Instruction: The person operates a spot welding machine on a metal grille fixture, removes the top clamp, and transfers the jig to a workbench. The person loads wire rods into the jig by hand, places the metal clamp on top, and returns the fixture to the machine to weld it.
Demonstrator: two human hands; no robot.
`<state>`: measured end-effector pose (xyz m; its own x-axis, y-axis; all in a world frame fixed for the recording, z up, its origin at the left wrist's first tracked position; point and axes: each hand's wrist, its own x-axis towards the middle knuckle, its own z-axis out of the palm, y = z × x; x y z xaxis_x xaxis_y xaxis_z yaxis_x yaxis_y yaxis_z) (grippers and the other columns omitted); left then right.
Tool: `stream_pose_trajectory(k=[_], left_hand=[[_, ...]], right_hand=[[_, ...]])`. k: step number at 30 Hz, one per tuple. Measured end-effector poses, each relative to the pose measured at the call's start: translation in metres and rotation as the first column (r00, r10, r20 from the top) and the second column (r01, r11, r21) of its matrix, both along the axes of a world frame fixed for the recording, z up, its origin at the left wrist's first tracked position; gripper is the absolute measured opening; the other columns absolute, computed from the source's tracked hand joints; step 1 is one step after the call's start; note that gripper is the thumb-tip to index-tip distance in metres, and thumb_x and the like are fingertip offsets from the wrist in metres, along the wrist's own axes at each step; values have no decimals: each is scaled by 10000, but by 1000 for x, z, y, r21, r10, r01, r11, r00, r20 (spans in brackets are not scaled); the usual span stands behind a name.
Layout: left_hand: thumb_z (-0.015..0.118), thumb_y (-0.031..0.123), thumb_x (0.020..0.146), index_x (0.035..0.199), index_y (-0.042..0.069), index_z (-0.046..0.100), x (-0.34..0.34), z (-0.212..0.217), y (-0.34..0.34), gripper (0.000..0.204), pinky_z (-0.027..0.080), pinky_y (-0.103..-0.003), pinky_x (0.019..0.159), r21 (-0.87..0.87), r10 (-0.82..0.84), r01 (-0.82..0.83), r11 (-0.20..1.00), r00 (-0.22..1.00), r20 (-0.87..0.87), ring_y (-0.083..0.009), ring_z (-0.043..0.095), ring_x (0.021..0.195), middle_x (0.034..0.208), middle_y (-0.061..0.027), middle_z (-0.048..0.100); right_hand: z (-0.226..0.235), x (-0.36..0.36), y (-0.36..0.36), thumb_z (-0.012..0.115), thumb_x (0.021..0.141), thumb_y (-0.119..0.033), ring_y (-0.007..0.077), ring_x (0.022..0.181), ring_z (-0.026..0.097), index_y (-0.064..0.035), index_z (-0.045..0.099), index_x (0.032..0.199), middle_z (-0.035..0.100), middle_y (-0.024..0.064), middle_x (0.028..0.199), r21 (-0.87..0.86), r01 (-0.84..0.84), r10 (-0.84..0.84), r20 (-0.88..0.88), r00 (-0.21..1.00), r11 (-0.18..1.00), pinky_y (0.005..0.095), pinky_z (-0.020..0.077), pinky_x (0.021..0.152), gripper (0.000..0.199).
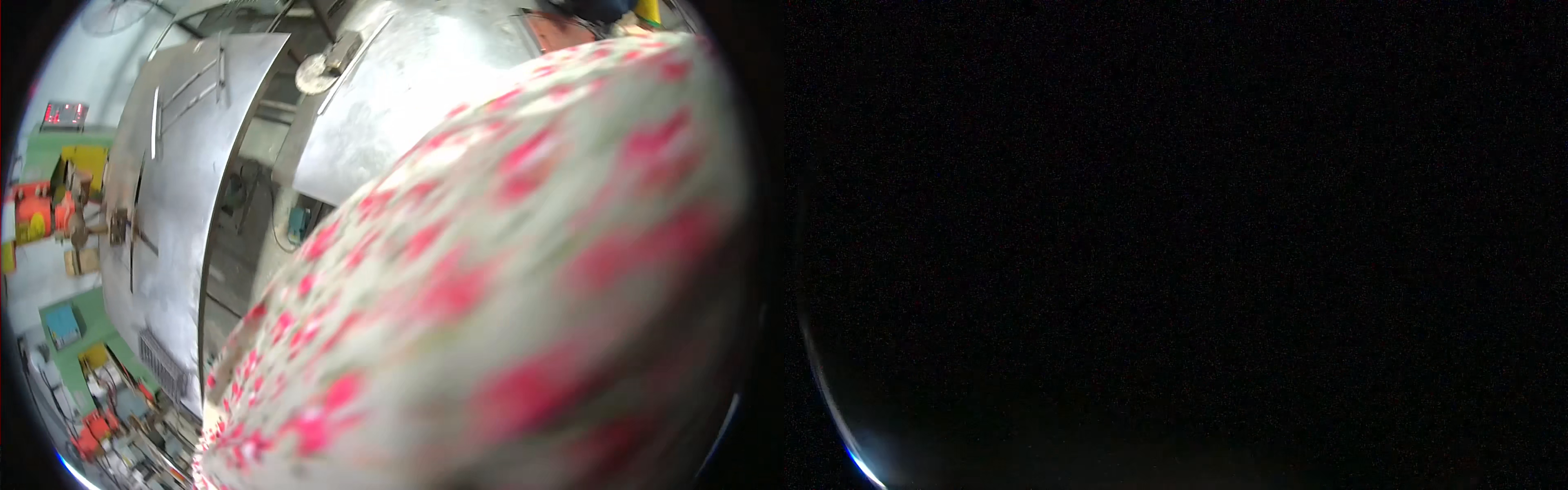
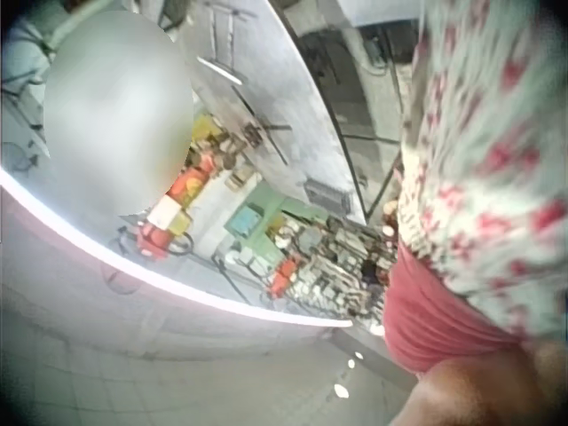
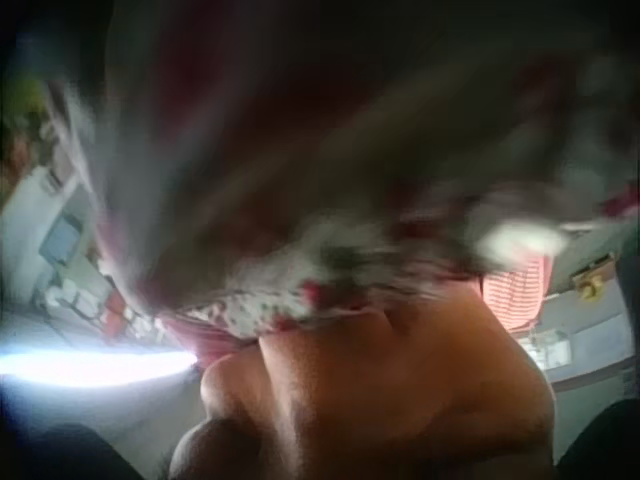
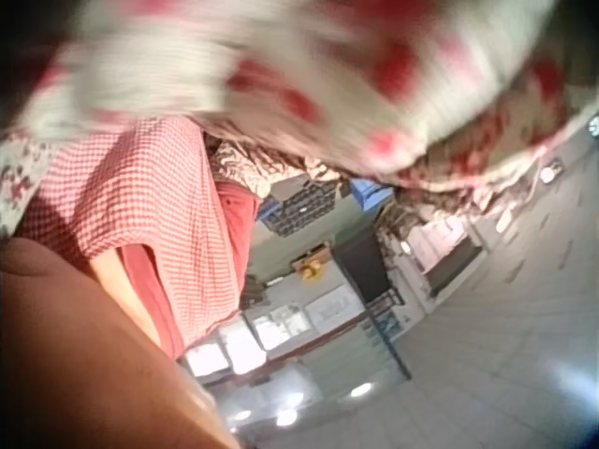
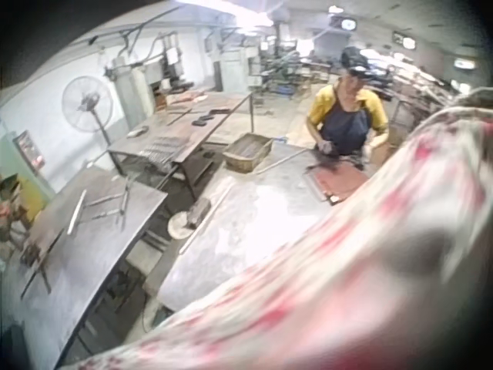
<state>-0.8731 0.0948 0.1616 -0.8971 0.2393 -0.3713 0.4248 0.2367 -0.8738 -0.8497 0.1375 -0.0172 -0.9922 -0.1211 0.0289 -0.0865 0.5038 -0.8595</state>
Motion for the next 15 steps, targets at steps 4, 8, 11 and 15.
stream_pose_trajectory(k=[4,8,11,15], left_hand=[[594,420,862,1150,72,606,-16,9,-17,452,496,-383,861,-193,-3,-28,981,987,-161,-240,633,967,1015,-96,658],[597,425,858,1143,72,610,-19,2,-41,454,489,-377,872,-367,87,-168,915,970,-227,-236,629,973,1011,-96,659],[599,429,855,1137,72,614,-23,-22,-40,455,484,-373,880,-433,69,-174,884,966,-247,-232,626,977,1009,-95,659],[601,435,851,1130,72,618,-15,-37,15,457,477,-367,891,-449,-18,-114,886,960,-279,-228,622,983,1005,-94,660]], right_hand=[[21,-34,-44,555,956,-237,167,870,646,4,573,1187,664,110,968,-110,-8,0,-71,997,994,287,527,769,334],[30,-38,-91,555,957,-238,167,871,645,4,574,1188,664,111,970,-206,-126,117,-52,992,970,286,526,772,336],[19,-39,-94,554,957,-239,167,872,644,4,574,1189,664,111,971,-214,-116,116,-10,993,970,286,525,774,337],[18,-30,-37,554,957,-241,168,873,643,4,574,1190,664,111,973,-145,-21,28,42,999,989,286,524,778,339]])
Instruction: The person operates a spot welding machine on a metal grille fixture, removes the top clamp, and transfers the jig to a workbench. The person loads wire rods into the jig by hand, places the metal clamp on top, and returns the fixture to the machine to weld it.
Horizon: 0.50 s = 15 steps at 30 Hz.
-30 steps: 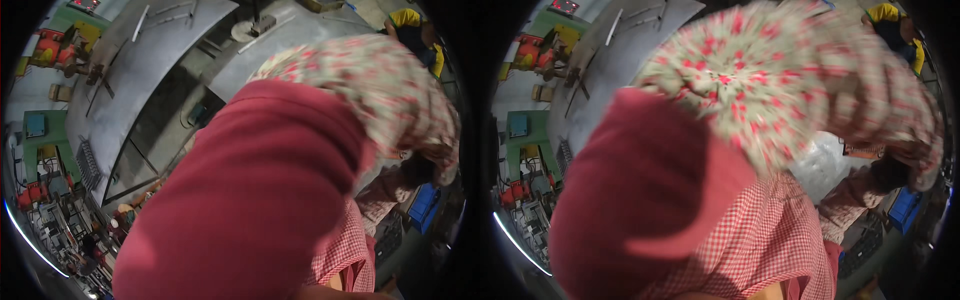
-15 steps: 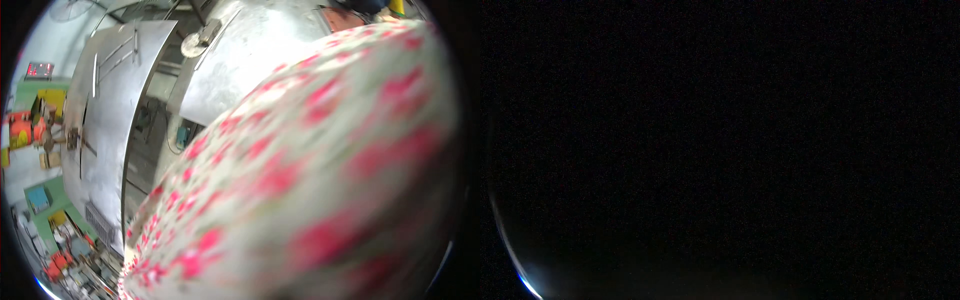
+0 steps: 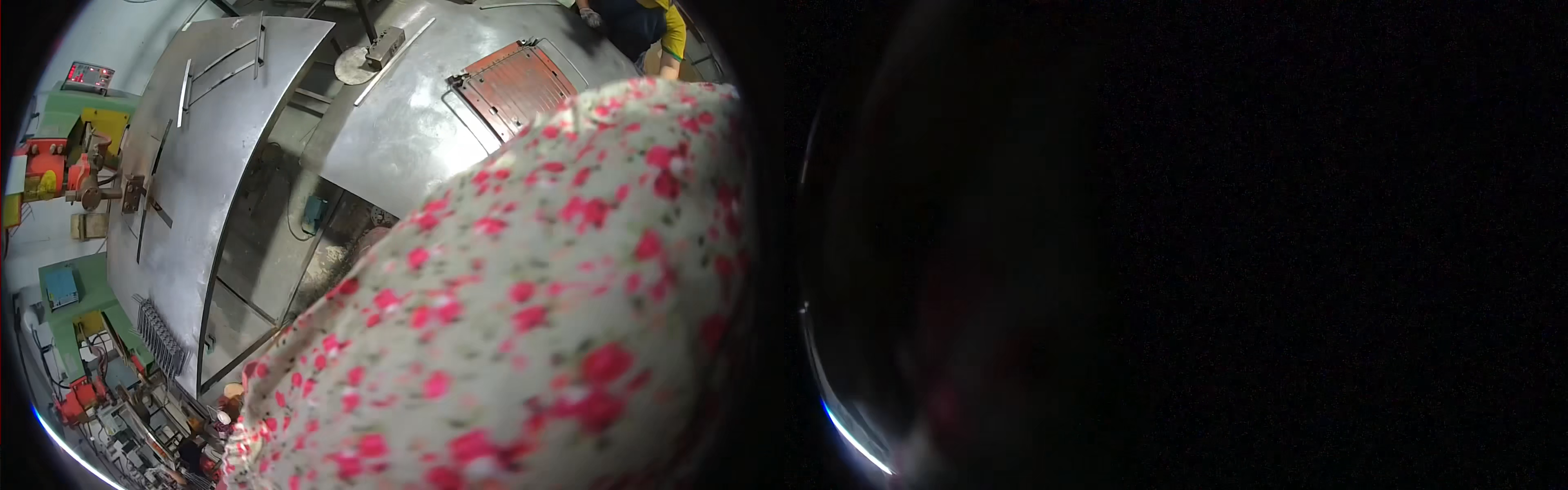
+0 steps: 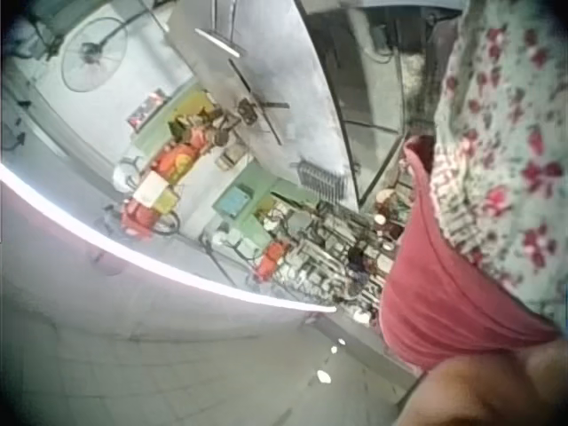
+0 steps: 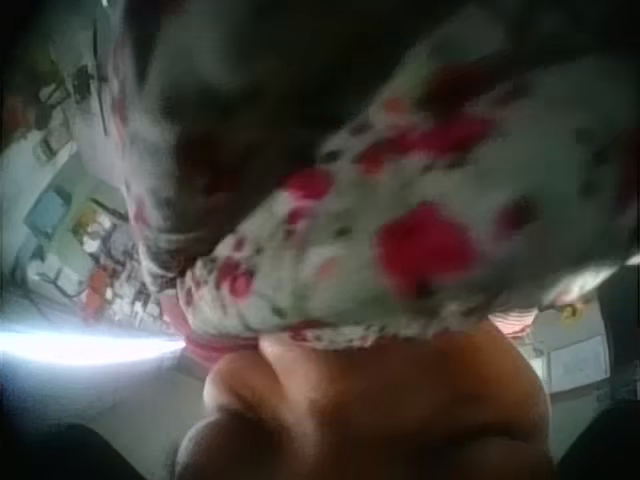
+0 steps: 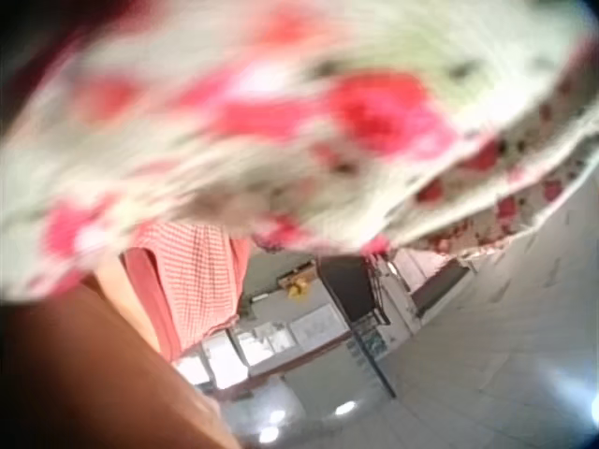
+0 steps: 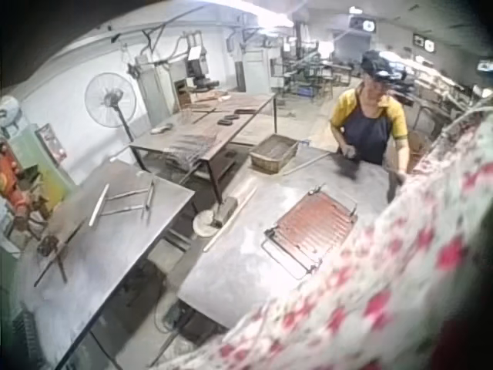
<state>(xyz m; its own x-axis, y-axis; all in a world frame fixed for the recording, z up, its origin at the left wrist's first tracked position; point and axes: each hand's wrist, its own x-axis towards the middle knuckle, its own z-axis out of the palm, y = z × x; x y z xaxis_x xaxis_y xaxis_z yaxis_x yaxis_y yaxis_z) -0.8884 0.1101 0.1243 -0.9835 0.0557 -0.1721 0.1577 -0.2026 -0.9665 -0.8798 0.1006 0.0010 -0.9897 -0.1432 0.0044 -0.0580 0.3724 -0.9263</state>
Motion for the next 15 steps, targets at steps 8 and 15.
stream_pose_trajectory(k=[8,15], left_hand=[[606,445,843,1115,72,626,-13,22,42,462,463,-356,913,-140,-110,76,987,962,-252,-219,615,995,997,-93,661],[610,454,837,1101,72,633,-77,-15,-98,466,450,-346,933,-616,-7,-232,753,933,-359,-211,609,1005,990,-92,663]], right_hand=[[47,-32,43,553,957,-244,168,876,641,4,575,1193,664,112,977,45,130,-125,-95,988,990,285,521,784,343],[48,-83,-140,552,957,-246,169,878,640,4,575,1195,664,113,980,-320,-122,96,-96,991,940,285,519,790,346]])
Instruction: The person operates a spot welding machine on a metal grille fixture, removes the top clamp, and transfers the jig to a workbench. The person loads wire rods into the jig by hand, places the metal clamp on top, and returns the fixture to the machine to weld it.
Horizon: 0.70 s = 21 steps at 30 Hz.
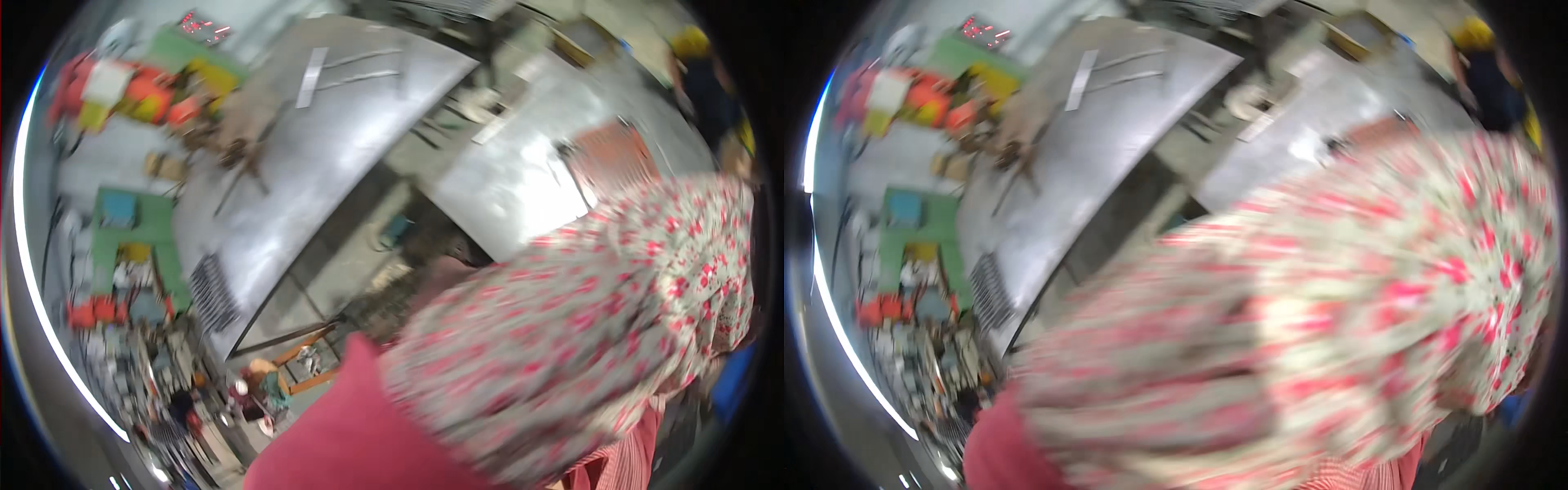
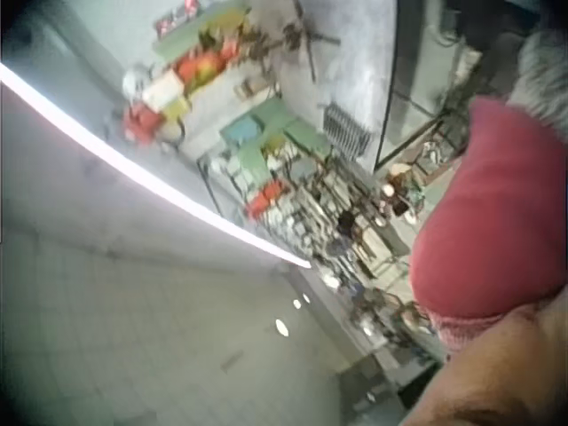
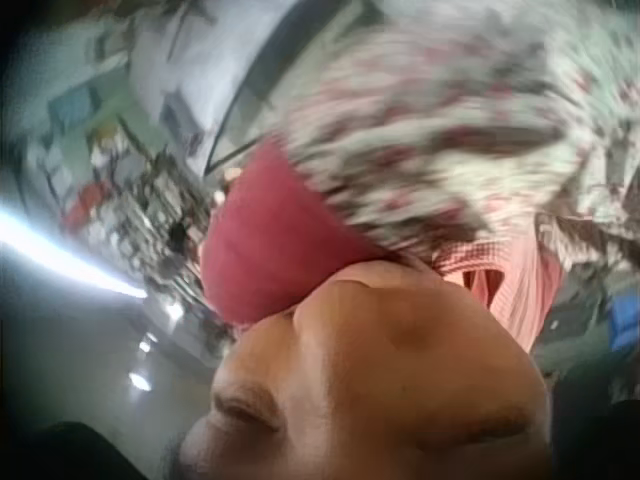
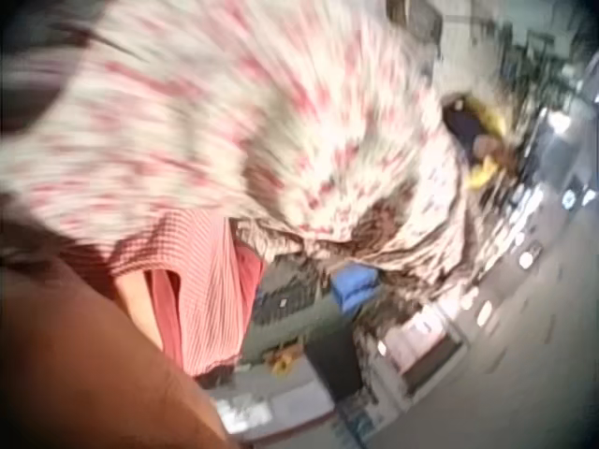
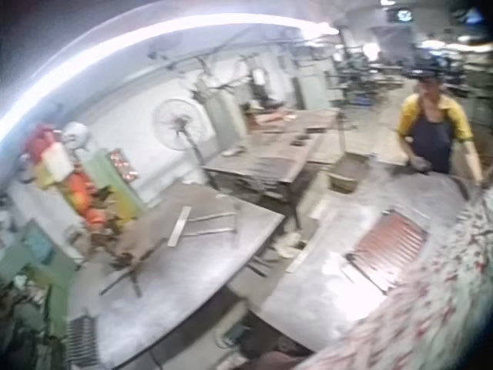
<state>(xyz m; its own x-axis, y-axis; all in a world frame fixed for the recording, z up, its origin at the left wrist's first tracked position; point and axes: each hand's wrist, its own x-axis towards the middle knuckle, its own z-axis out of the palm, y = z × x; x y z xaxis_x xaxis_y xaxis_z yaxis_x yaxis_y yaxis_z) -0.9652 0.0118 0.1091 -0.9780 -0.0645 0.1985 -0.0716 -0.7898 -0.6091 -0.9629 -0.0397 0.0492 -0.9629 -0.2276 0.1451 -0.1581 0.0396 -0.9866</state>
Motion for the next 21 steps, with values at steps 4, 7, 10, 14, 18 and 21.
stream_pose_trajectory(k=[4,7,10,14,18,21], left_hand=[[612,460,833,1094,72,637,-24,-36,-47,468,443,-340,944,-180,75,-78,981,997,-23,-206,605,1011,987,-91,663],[614,464,830,1088,72,640,9,-29,14,470,438,-336,952,-157,13,-8,988,1000,28,-203,602,1015,984,-91,664],[616,468,827,1083,72,643,24,-21,66,472,433,-332,960,-91,-209,207,974,978,-14,-200,599,1020,981,-91,664],[618,473,823,1075,71,648,56,74,154,475,426,-326,971,70,-364,379,923,918,-158,-195,596,1026,977,-90,665],[621,478,819,1068,71,652,38,93,152,478,418,-321,982,-45,-346,346,937,910,-228,-191,592,1031,973,-89,666],[623,482,816,1062,71,655,4,69,99,480,413,-316,991,-242,-232,187,952,957,-173,-187,589,1036,971,-89,666]], right_hand=[[-23,-18,-48,552,957,-248,169,880,639,4,575,1196,664,113,982,-73,-72,75,41,996,995,285,518,793,348],[-17,15,18,552,957,-249,169,881,638,4,576,1197,664,114,983,32,-8,3,138,990,999,284,517,795,349],[-11,21,82,551,957,-250,170,881,638,4,576,1198,664,114,985,179,214,-240,139,961,960,284,516,797,351],[78,48,199,551,957,-251,170,883,637,4,576,1200,664,114,987,431,400,-458,35,888,809,284,515,801,353],[102,32,197,550,957,-253,170,884,636,4,576,1201,664,115,988,420,413,-462,17,887,808,284,513,804,355],[89,1,133,550,957,-254,170,885,635,3,576,1202,664,115,990,318,272,-325,125,937,908,283,513,806,356]])
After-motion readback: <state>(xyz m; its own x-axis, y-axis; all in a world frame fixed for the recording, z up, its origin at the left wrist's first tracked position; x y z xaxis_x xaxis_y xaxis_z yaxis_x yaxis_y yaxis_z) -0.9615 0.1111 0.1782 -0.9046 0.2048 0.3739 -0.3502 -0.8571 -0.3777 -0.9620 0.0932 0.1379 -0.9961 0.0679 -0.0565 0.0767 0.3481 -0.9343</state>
